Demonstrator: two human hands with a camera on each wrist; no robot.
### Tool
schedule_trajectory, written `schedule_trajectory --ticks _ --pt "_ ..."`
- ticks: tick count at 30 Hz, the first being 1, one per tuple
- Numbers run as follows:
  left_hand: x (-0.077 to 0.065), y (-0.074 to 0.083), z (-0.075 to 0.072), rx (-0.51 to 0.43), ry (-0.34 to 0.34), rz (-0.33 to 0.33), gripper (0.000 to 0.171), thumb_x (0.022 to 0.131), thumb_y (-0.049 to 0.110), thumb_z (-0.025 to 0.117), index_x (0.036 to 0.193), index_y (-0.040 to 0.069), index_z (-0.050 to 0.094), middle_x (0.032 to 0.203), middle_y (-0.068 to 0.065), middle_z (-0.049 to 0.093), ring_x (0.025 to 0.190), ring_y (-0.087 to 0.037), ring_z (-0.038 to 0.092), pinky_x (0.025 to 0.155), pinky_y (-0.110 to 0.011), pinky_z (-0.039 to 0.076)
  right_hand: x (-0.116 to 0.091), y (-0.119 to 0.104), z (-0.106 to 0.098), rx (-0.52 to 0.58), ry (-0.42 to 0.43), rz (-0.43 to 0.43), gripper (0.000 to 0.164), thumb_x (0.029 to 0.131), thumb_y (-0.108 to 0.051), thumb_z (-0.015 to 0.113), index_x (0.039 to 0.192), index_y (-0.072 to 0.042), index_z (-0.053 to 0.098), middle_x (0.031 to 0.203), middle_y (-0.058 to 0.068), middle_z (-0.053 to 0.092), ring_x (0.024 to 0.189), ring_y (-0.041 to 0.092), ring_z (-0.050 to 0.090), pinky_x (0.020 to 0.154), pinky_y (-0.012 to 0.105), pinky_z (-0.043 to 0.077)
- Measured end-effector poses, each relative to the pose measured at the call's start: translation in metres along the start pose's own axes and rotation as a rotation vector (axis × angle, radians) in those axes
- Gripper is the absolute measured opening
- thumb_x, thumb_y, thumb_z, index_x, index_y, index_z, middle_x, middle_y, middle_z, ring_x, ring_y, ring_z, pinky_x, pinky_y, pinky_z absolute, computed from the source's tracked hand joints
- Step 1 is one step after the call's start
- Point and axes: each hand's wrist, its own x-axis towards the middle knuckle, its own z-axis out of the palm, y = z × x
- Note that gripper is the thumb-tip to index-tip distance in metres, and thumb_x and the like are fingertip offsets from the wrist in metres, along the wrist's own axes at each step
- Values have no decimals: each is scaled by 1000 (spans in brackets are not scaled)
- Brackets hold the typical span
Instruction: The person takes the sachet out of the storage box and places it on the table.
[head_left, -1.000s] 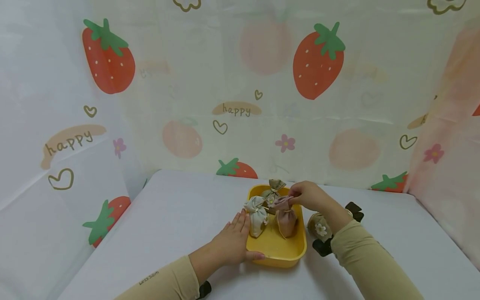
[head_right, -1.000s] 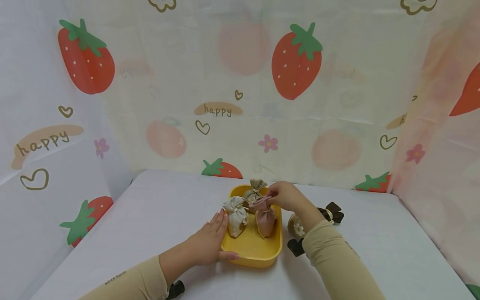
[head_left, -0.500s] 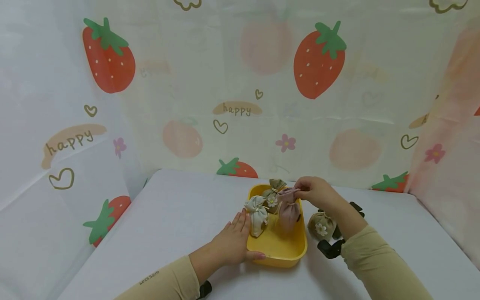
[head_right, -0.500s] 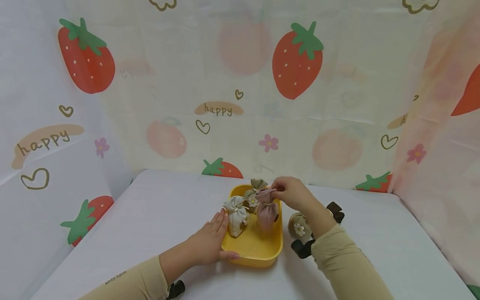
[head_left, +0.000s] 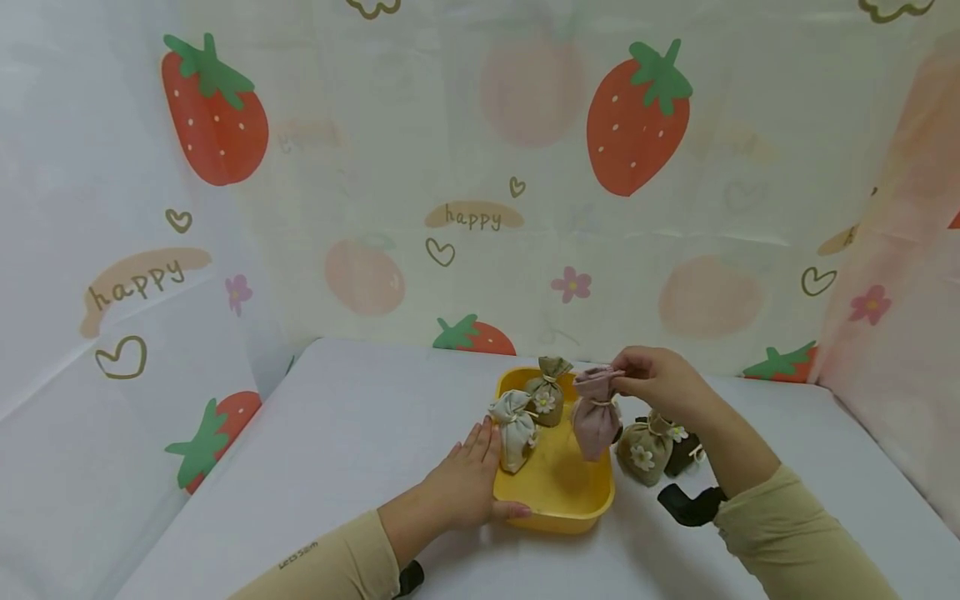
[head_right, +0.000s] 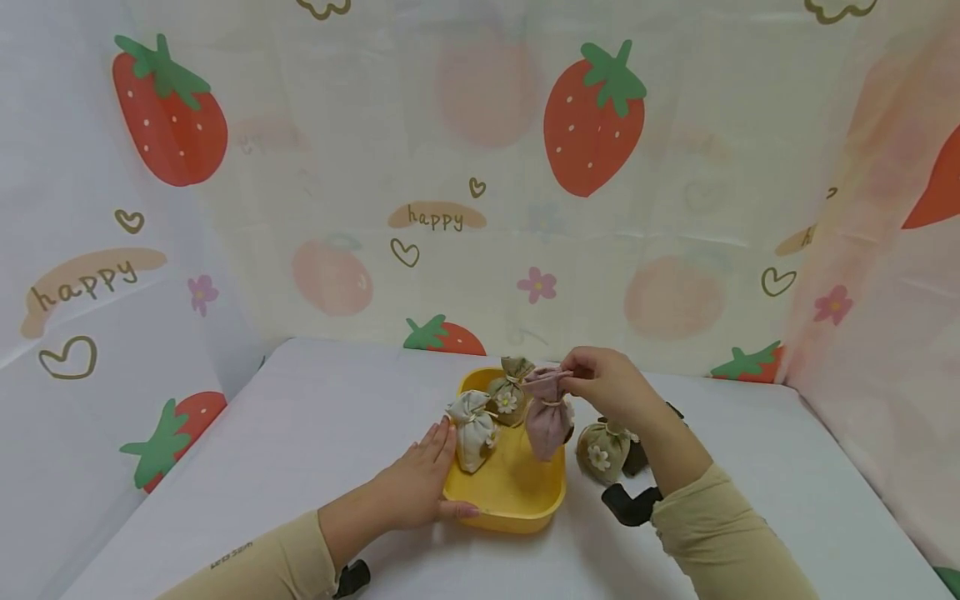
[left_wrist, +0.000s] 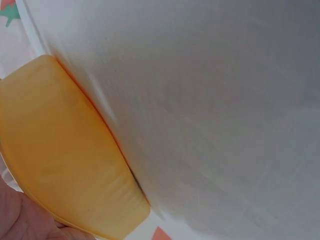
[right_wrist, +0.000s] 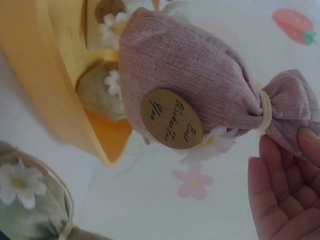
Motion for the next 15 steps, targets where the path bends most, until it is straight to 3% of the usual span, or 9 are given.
schedule_trajectory --ticks 10,15 --pt "0 0 -1 5 -1 10 116 68 83 37 146 2 9 152 -16 -2 139 -29 4 108 -46 19 -23 8 -25 10 35 -4 16 91 -21 59 94 -5 62 91 6 67 87 17 60 75 26 49" --pt "1 0 -2 4 -3 11 116 68 82 38 146 1 9 152 -17 -2 139 -30 4 108 -46 19 -34 14 -38 13 64 32 19 91 -20 58 97 -2 60 93 8 65 78 9 57 63 25 48"
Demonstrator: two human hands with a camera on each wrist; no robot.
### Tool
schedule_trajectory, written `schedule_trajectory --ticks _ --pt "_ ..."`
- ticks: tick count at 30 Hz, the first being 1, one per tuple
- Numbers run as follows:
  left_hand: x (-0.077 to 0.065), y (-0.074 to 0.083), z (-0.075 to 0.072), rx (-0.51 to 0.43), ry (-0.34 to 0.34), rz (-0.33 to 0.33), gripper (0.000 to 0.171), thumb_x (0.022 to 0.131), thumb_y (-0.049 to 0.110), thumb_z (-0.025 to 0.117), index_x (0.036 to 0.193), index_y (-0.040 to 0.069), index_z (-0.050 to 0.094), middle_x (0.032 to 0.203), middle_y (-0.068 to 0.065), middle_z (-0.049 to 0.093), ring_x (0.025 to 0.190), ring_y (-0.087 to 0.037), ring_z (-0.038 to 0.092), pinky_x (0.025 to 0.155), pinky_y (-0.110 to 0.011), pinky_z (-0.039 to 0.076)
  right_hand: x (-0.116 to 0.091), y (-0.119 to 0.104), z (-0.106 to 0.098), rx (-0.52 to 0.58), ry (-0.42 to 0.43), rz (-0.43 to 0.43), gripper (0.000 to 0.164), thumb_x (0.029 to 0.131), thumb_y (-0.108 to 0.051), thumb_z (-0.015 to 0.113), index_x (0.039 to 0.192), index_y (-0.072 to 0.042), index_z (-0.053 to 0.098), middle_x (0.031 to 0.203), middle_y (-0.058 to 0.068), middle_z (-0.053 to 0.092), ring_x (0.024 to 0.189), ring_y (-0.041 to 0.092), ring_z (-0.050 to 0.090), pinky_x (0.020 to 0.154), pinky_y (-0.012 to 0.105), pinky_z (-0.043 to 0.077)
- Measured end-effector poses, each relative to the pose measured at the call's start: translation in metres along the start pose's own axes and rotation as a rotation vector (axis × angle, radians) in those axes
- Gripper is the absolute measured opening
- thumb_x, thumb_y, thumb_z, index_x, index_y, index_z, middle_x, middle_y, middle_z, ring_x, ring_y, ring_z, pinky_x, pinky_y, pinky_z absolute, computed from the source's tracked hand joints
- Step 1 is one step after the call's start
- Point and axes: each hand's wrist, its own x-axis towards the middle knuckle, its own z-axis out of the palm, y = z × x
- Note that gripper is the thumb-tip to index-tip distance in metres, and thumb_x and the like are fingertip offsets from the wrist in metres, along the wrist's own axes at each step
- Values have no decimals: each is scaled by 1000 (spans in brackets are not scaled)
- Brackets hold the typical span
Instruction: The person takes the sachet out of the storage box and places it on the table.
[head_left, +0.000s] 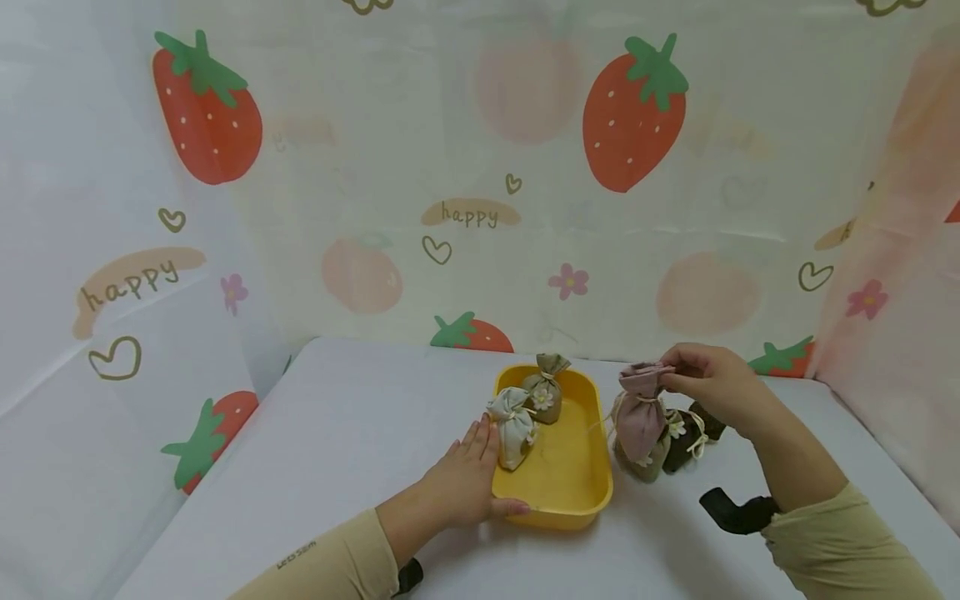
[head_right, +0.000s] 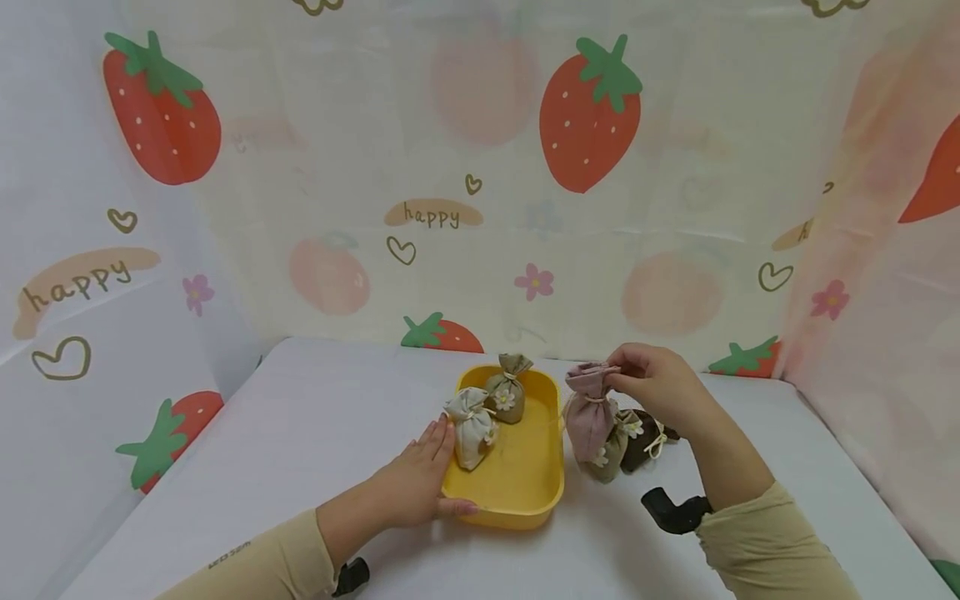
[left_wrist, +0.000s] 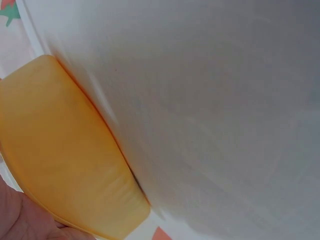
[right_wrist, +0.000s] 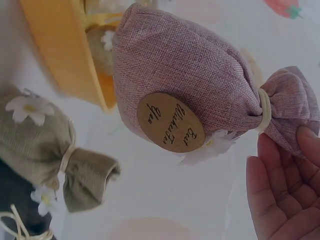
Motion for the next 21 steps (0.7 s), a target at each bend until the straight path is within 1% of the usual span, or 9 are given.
schedule_trajectory --ticks 2,5,8,9,11,15,16,19,21 --pt "0 0 0 0 1 0 116 68 82 39 146 1 9 152 -17 -2 139 -30 4 108 -46 20 -4 3 -5 14 6 10 19 91 -18 58 98 -1 59 93 10 64 75 8 56 59 26 48" --pt "1 0 0 -1 3 -1 116 68 82 39 146 1 9 152 -17 -2 139 -29 4 108 -46 20 -10 9 -13 8 23 8 19 91 -17 57 98 1 58 92 10 64 76 6 58 62 27 49" --pt "1 0 0 -7 5 -2 116 68 82 40 146 1 9 152 -16 -2 139 -29 4 108 -46 19 -17 17 -21 -47 50 3 18 92 -17 56 98 0 58 94 6 64 83 0 59 72 25 48" --pt "1 0 0 -5 5 -2 116 68 82 40 146 1 9 152 -16 -2 139 -29 5 108 -46 20 -19 20 -24 -58 55 3 19 92 -18 55 98 0 58 95 5 65 84 -1 59 75 27 48" --pt "2 0 0 -7 4 -4 117 68 82 40 146 1 9 152 -16 -1 139 -29 4 108 -46 20 -23 28 -29 -70 67 -4 19 93 -17 55 99 1 58 95 2 64 85 -3 59 78 25 48" --pt "2 -1 1 -7 2 -6 117 67 83 39 146 2 9 152 -16 -2 139 -29 4 108 -46 19 -31 45 -38 -48 100 -45 17 92 -10 55 98 6 57 89 -7 63 82 -4 59 74 15 47" --pt "2 -1 2 -7 1 -7 118 67 83 38 146 2 9 152 -16 -2 139 -29 4 108 -46 19 -33 50 -39 -47 109 -50 17 92 -9 55 98 6 57 87 -9 62 81 -5 59 71 11 44" --pt "2 -1 2 -10 1 -6 118 67 83 38 146 2 9 152 -16 -2 139 -28 4 108 -46 19 -38 61 -44 -48 123 -54 16 91 -6 55 97 9 56 85 -14 61 79 -6 59 69 9 44" --pt "2 -1 2 -14 1 -4 117 67 83 39 146 2 9 152 -16 -2 139 -29 4 108 -46 19 -41 69 -48 -57 124 -36 17 91 -6 55 96 9 56 84 -16 60 78 -6 59 68 9 44"
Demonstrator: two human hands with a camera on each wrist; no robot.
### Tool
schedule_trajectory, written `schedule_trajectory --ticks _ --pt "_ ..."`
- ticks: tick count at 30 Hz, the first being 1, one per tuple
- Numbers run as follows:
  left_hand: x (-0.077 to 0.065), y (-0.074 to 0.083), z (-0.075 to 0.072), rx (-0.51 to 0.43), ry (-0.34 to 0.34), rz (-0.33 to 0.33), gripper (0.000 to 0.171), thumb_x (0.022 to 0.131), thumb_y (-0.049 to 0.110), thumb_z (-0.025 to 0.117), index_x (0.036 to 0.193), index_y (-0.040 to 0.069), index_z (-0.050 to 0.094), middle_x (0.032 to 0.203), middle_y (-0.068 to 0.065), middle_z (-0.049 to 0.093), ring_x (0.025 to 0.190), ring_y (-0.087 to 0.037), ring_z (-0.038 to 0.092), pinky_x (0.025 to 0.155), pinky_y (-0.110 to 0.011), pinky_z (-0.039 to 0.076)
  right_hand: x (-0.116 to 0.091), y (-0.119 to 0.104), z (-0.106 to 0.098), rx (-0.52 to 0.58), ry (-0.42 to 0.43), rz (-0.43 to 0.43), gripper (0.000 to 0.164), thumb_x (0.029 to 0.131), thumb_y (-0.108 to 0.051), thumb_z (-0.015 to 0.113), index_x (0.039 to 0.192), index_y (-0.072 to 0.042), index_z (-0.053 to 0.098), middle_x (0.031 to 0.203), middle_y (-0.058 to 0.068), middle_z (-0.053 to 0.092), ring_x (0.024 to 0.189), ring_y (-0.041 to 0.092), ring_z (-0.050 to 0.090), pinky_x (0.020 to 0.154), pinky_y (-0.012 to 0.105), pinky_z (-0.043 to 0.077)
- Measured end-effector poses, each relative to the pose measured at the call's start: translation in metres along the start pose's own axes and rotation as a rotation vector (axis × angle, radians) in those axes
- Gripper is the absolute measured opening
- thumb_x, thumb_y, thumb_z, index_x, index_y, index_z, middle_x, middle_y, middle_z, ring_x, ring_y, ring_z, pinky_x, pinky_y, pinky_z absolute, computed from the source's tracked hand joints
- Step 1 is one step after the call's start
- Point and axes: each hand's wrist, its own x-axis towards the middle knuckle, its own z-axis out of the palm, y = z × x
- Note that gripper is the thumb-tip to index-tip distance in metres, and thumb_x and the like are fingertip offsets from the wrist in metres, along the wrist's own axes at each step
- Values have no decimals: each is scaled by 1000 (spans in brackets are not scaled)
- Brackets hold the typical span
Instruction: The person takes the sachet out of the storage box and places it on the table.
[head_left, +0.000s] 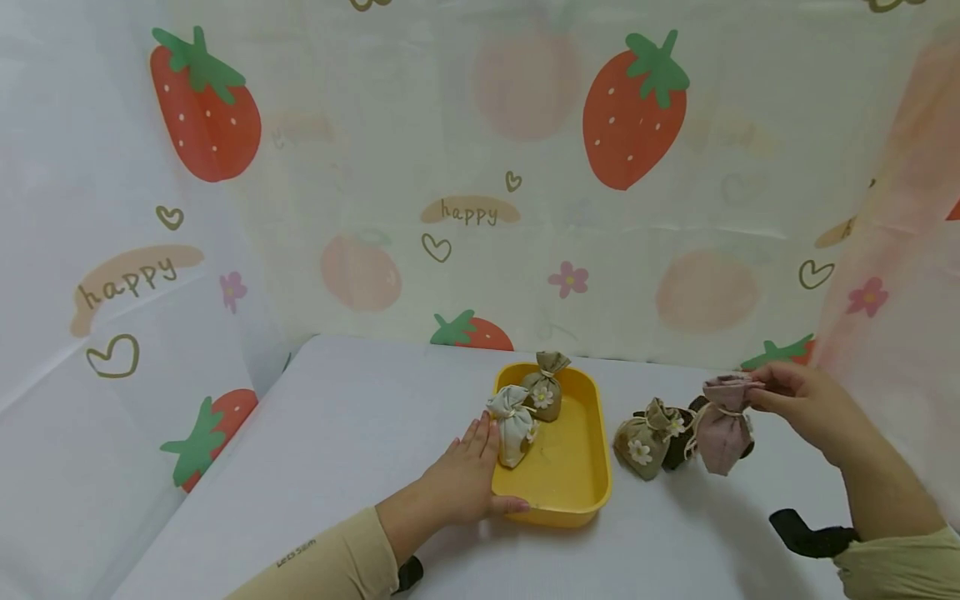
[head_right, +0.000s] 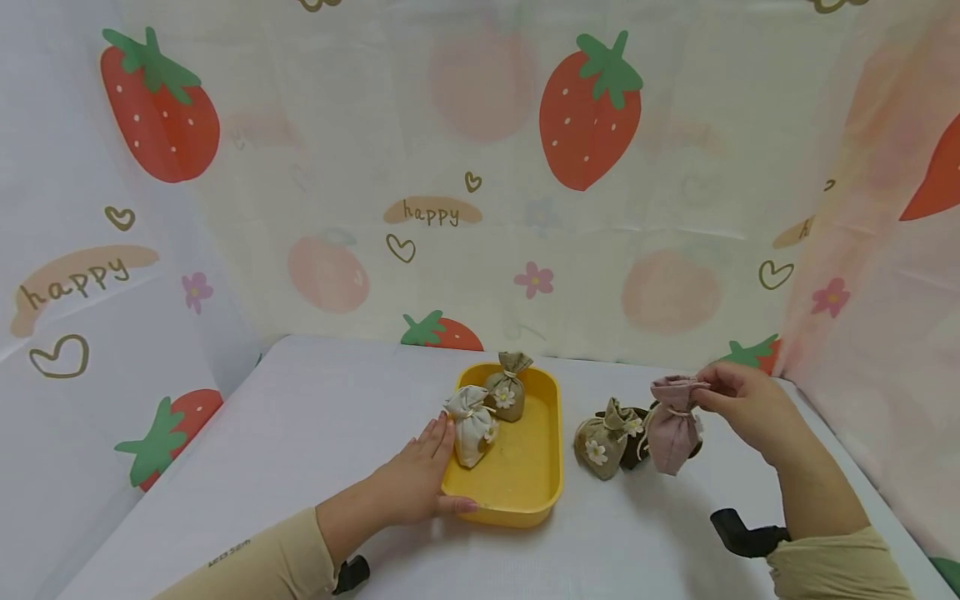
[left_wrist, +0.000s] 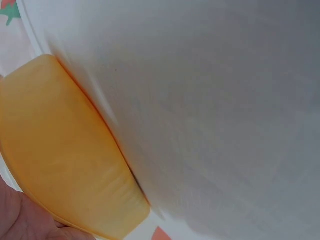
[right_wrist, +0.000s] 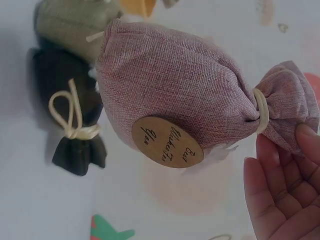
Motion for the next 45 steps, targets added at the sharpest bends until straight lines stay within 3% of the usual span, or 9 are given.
schedule_trajectory --ticks 8,17,26,34,40,45 --pt "-1 0 -1 -2 3 -1 117 67 82 39 146 2 8 152 -16 -2 139 -29 5 108 -46 19 -8 29 -7 40 -15 76 20 92 -6 53 96 13 52 82 -18 59 76 -5 59 66 12 47" --pt "0 0 -1 -4 7 -2 118 67 83 39 147 2 8 152 -16 -1 139 -28 5 108 -47 20 -9 53 -2 114 -10 98 15 89 0 55 90 15 54 80 -17 60 74 -5 58 65 13 48" --pt "0 0 -1 3 9 -1 117 67 83 39 147 2 9 152 -16 -1 139 -28 5 108 -46 19 -9 62 6 105 -39 190 20 92 -4 52 95 15 52 81 -15 60 75 -5 58 67 16 49" --pt "0 -1 1 9 13 0 118 66 84 37 147 2 9 152 -16 -1 139 -28 6 108 -47 20 -10 70 12 198 -38 198 21 91 -3 52 95 18 51 83 -13 60 76 -3 60 68 18 51" --pt "1 0 0 13 9 0 118 66 84 37 146 2 9 152 -16 -1 139 -29 5 108 -46 19 -9 77 18 214 -48 262 20 92 -5 51 95 14 53 83 -10 60 77 -2 59 70 20 51" --pt "1 0 0 8 4 -1 118 66 84 37 146 2 9 152 -16 0 139 -29 5 108 -46 19 -8 79 22 243 -46 266 18 91 -6 54 94 12 55 82 -11 61 76 -2 59 69 20 51"
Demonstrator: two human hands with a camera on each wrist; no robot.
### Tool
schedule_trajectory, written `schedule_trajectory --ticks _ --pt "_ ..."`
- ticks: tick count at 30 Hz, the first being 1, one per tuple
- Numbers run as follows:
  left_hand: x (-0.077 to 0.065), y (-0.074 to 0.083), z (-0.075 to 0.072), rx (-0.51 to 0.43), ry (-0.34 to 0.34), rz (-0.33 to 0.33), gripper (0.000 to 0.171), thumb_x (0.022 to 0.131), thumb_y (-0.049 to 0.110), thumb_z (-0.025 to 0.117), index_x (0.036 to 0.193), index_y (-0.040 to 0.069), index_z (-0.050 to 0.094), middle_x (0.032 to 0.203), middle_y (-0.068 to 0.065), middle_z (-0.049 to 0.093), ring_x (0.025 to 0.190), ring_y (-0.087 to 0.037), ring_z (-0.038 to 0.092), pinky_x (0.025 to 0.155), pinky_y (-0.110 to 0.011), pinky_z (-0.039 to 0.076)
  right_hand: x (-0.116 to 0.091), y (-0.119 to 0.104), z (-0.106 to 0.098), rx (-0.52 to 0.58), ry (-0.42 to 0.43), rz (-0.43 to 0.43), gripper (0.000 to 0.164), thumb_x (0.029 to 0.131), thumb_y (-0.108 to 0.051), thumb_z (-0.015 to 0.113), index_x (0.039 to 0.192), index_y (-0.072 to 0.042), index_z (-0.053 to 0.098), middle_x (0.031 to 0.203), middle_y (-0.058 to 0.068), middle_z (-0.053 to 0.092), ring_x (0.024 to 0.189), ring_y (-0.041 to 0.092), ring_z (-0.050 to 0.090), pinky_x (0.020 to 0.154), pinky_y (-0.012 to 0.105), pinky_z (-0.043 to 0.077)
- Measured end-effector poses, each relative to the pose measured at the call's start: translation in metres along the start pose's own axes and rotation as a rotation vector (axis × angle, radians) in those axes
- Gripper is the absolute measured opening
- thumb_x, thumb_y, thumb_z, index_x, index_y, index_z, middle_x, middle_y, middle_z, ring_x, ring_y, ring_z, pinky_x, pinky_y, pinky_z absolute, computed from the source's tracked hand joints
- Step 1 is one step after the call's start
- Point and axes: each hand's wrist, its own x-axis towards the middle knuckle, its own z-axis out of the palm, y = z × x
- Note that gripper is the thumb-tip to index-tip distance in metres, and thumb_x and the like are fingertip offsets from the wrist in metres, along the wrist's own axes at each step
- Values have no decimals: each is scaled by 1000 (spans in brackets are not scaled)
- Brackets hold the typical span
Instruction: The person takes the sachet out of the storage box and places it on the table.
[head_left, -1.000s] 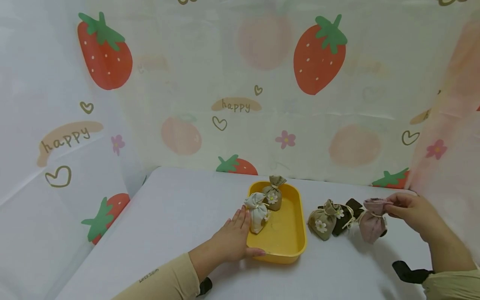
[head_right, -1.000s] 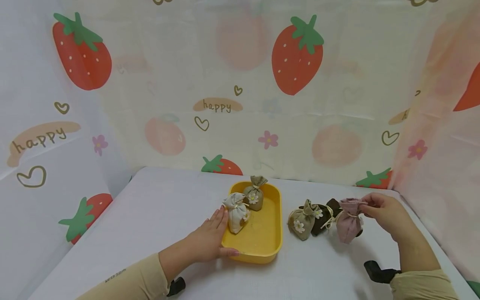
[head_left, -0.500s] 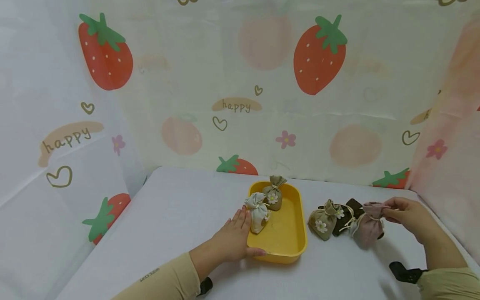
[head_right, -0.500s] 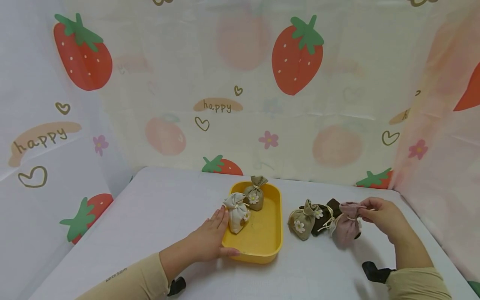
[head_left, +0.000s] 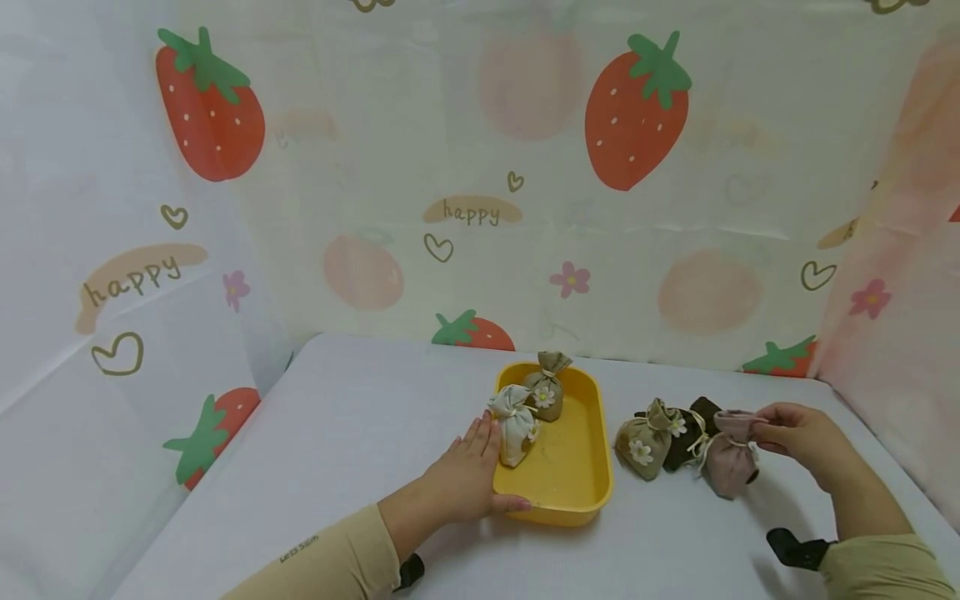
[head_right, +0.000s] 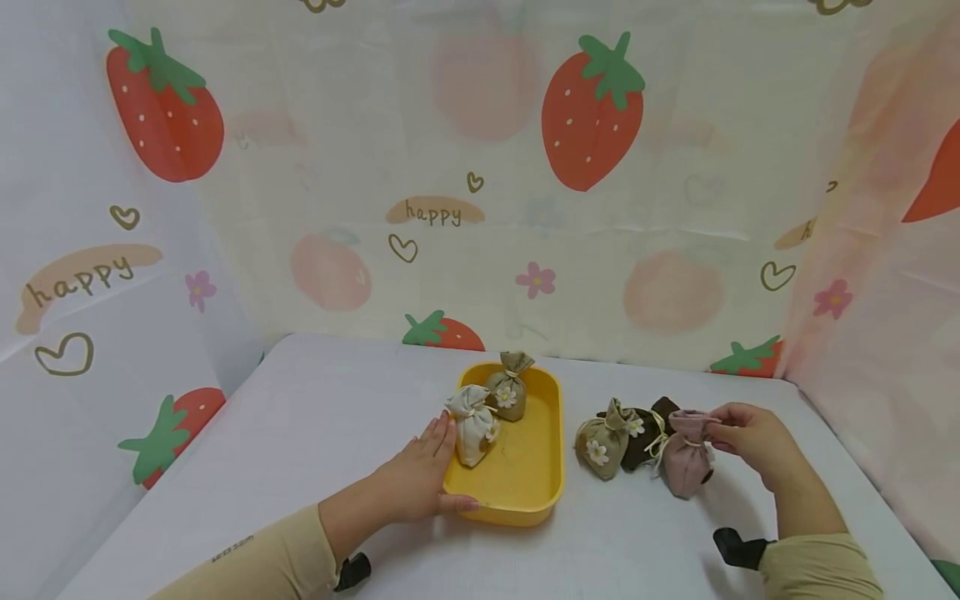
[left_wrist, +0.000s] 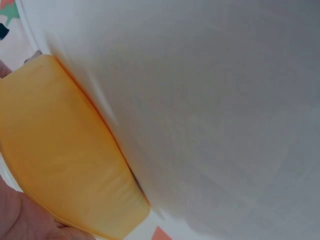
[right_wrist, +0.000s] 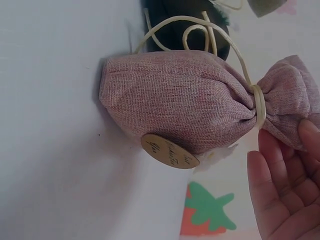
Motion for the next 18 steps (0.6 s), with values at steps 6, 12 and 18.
schedule_trajectory --ticks 6,12,18 --pt "0 0 0 -1 0 0 118 66 83 38 146 2 9 152 -16 0 139 -29 4 108 -47 20 0 -1 1 -5 -10 -2 21 91 -7 55 97 13 55 84 -15 61 79 -5 58 71 19 50" --pt "-1 0 -1 -1 5 2 117 67 83 39 146 1 10 152 -17 0 139 -29 5 108 -47 20 -1 -4 1 -49 -11 13 33 92 -18 56 104 13 55 88 -15 61 82 -7 57 73 18 49" --pt "0 0 0 7 6 4 117 67 83 39 146 1 9 152 -16 0 139 -29 5 108 -47 20 0 -11 1 -76 37 -25 39 91 -22 58 108 13 55 89 -17 61 82 -8 57 72 13 47"
